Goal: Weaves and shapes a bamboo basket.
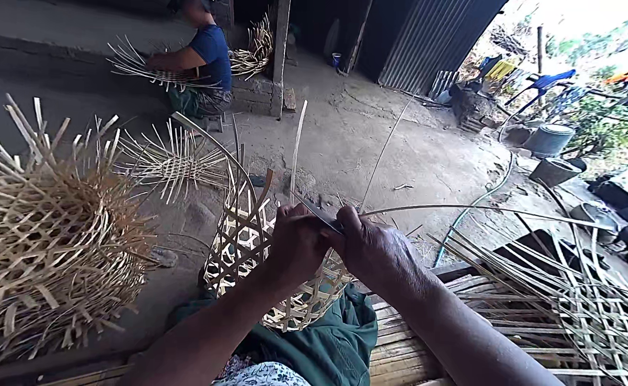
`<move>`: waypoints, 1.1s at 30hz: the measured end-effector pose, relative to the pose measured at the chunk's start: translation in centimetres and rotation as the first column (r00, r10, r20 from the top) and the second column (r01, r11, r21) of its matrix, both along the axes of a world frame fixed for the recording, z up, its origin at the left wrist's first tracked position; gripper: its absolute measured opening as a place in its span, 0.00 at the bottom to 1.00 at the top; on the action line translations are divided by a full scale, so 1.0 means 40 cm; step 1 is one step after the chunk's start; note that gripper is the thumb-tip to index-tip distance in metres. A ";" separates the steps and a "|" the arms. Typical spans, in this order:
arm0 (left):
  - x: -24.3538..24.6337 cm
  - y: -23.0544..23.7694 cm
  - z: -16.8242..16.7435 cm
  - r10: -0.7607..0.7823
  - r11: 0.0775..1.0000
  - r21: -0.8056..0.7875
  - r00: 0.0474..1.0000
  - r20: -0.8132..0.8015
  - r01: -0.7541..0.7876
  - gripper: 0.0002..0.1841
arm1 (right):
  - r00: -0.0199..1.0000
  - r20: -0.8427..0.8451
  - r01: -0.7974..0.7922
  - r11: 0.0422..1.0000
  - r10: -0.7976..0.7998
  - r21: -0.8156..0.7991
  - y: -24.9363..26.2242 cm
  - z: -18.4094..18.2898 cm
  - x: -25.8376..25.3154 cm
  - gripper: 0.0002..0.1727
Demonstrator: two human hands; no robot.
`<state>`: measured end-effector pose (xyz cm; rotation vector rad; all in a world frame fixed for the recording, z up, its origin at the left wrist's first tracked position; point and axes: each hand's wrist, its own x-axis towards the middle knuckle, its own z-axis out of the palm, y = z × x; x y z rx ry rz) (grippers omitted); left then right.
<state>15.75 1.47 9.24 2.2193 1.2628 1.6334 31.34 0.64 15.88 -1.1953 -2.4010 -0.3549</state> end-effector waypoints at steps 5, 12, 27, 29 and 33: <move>0.000 -0.002 0.007 0.004 1.000 0.023 0.999 -0.033 -0.004 0.10 | 0.996 -0.074 0.050 0.997 -0.054 -0.060 0.004 -0.009 -0.013 0.21; -0.010 -0.001 0.013 0.030 1.000 0.004 0.996 -0.085 -0.030 0.06 | 0.982 -0.075 0.156 0.967 -0.174 -0.202 0.008 0.009 -0.047 0.23; -0.054 0.012 0.021 0.070 0.993 -0.083 0.990 -0.122 -0.081 0.07 | 0.986 -0.098 0.091 0.936 -0.132 -0.341 0.026 0.023 -0.071 0.21; -0.059 0.012 0.025 0.060 0.992 -0.104 0.992 -0.111 -0.072 0.07 | 0.994 -0.093 0.021 0.953 -0.052 -0.303 0.022 0.013 -0.053 0.20; -0.039 0.010 0.018 0.042 0.998 -0.046 0.996 -0.083 -0.046 0.07 | 0.990 -0.105 0.061 0.963 -0.091 -0.261 0.016 0.003 -0.045 0.19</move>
